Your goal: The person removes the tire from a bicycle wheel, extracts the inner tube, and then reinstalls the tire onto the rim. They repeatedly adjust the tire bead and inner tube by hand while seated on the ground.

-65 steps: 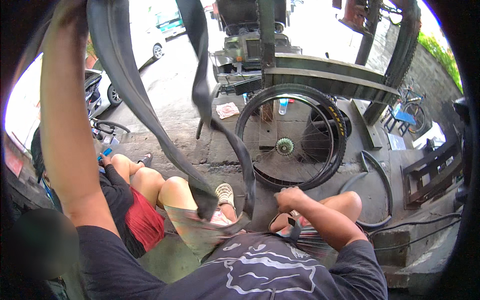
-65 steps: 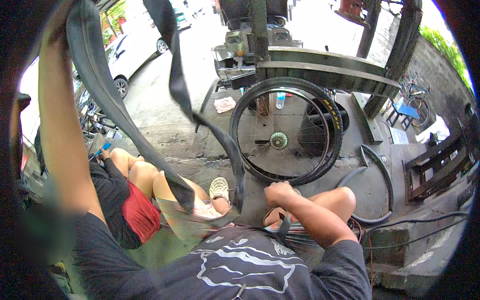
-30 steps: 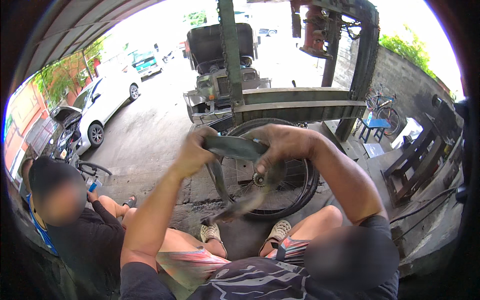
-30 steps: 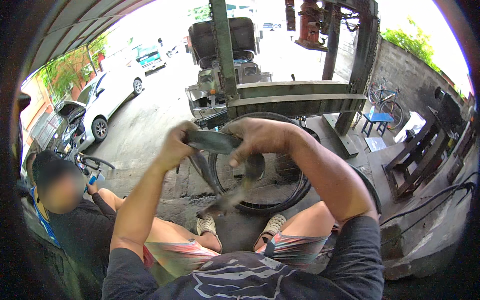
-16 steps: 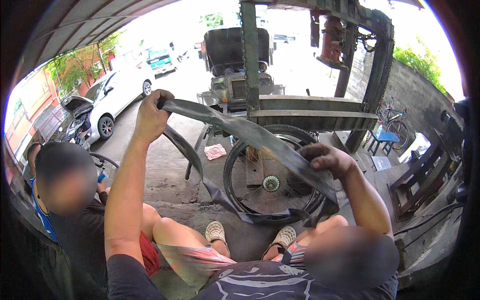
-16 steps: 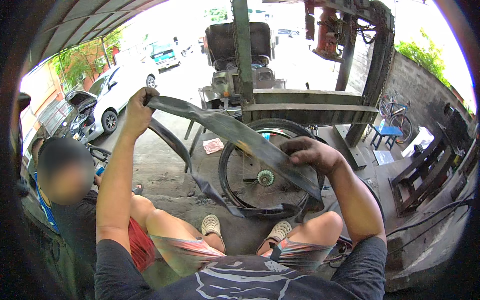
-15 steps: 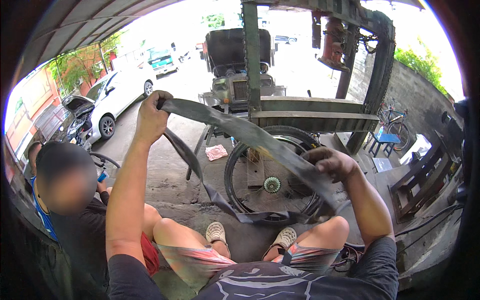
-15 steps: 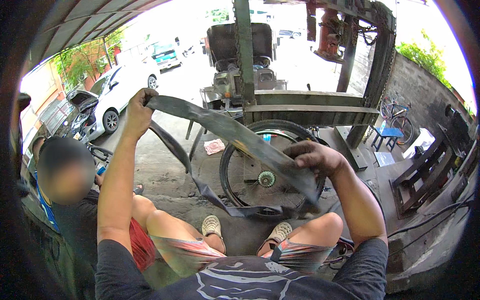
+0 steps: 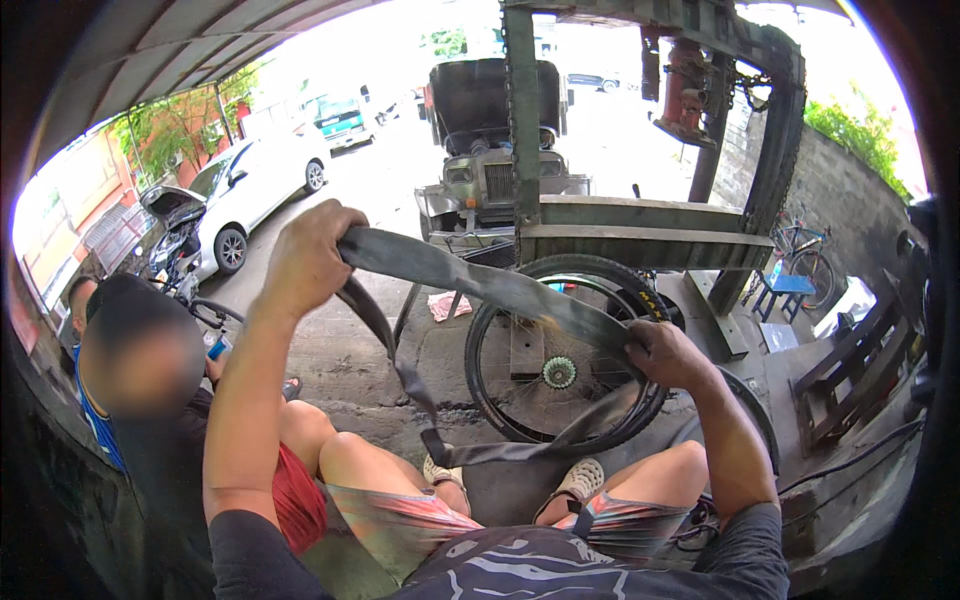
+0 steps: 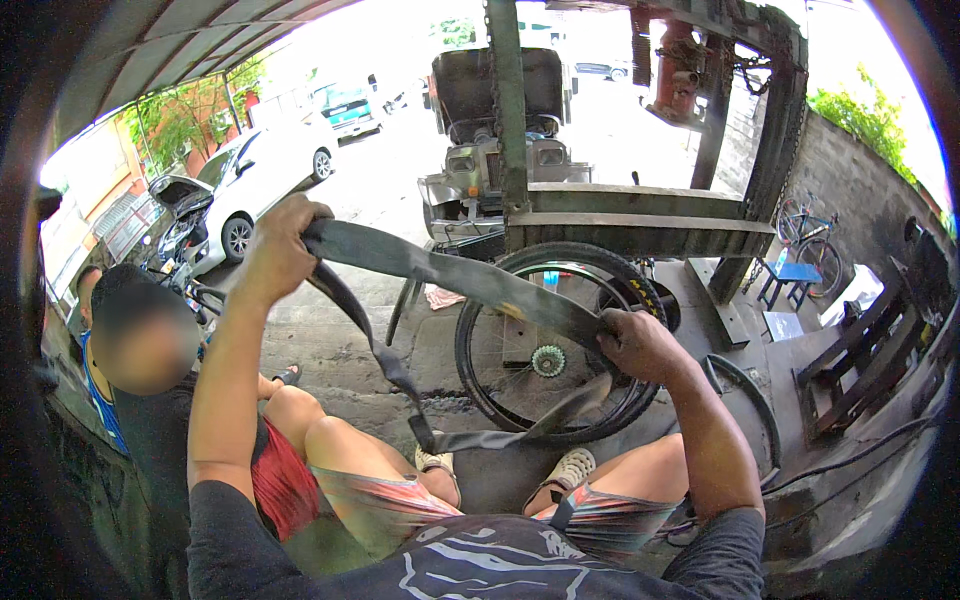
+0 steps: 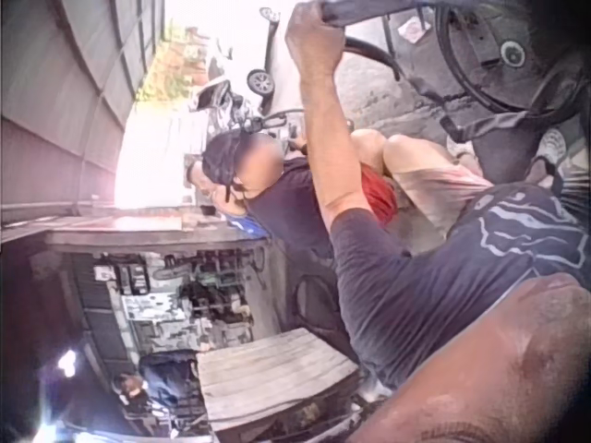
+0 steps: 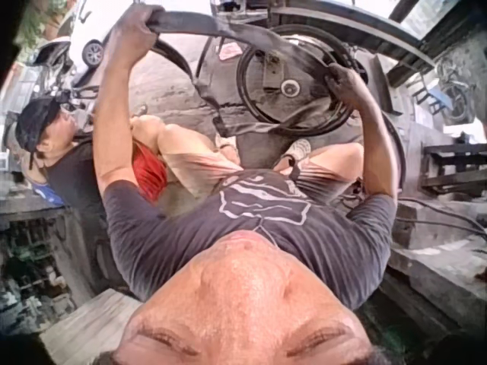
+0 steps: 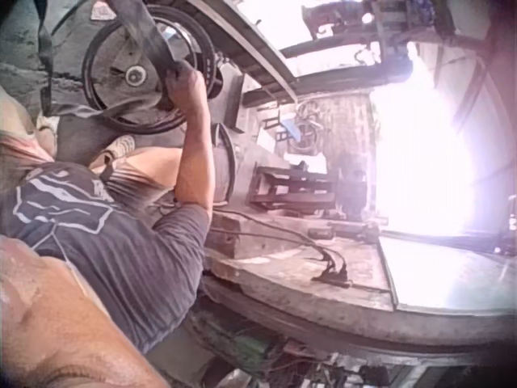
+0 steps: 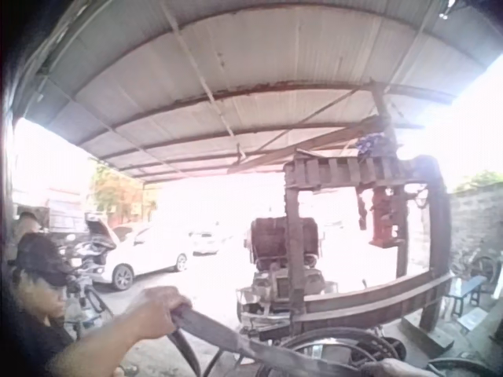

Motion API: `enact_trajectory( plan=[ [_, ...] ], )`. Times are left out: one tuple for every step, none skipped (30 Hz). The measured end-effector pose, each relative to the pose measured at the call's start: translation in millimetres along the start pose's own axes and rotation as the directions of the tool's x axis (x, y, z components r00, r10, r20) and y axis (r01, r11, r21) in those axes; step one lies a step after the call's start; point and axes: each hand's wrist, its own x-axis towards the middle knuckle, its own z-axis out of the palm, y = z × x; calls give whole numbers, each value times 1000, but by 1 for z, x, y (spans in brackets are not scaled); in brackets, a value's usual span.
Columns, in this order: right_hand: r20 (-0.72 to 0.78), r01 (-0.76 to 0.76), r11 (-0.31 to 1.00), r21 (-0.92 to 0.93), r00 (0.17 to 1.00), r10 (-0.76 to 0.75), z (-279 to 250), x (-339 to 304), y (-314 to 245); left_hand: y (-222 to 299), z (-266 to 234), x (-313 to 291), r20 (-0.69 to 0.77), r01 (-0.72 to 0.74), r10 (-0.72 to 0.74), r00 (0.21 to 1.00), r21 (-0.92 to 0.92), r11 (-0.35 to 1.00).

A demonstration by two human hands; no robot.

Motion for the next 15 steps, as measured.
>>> enact_trajectory(
  plan=[
    [60, 72, 996, 50, 995, -75, -1, 2, -7, 7, 4, -5, -117, -78, 75, 990, -22, 997],
    [115, 142, 984, 105, 981, -154, -1, 4, -14, 14, 3, -8, -128, -58, 48, 991, -76, 995],
    [167, 208, 964, 164, 958, -235, 0, 8, -22, 24, 0, -11, -135, -35, 17, 991, -130, 991],
    [131, 217, 968, 129, 964, -233, 4, 11, -26, 37, 13, -10, -150, -26, -9, 989, -229, 973],
    [55, 273, 944, 187, 956, -287, 14, 19, -50, 53, 18, -12, -153, -36, -15, 988, -322, 946],
    [-96, 373, 858, 353, 927, -363, 31, 34, -70, 67, 21, -14, -128, -23, -27, 991, -373, 927],
    [-84, 321, 784, 530, 941, -328, 43, 41, -100, 75, 24, -18, -90, -7, -29, 996, -371, 929],
    [-128, 410, 729, 549, 903, -411, 60, 53, -106, 83, 29, -18, -69, -8, -21, 997, -389, 921],
    [-83, 394, 612, 686, 878, -472, 74, 62, -112, 87, 31, -19, -18, -69, 67, 998, -331, 941],
    [-123, 419, 583, 696, 870, -478, 88, 67, -122, 88, 31, -24, 45, -9, 27, 999, -351, 936],
    [52, 299, 663, 686, 889, -455, 88, 71, -122, 84, 32, -29, 80, 19, 7, 997, -318, 948],
    [227, 187, 729, 658, 874, -429, 90, 75, -125, 75, 29, -38, 123, 56, -23, 992, -271, 961],
    [155, 195, 707, 680, 904, -398, 89, 67, -124, 67, 28, -45, 229, 79, -26, 973, -225, 971],
    [83, 203, 686, 699, 929, -360, 89, 58, -121, 60, 27, -51, 333, 95, -31, 943, -180, 979],
    [90, 156, 708, 689, 951, -297, 95, 57, -105, 57, 29, -53, 424, 95, -23, 905, -149, 984]
  ],
)
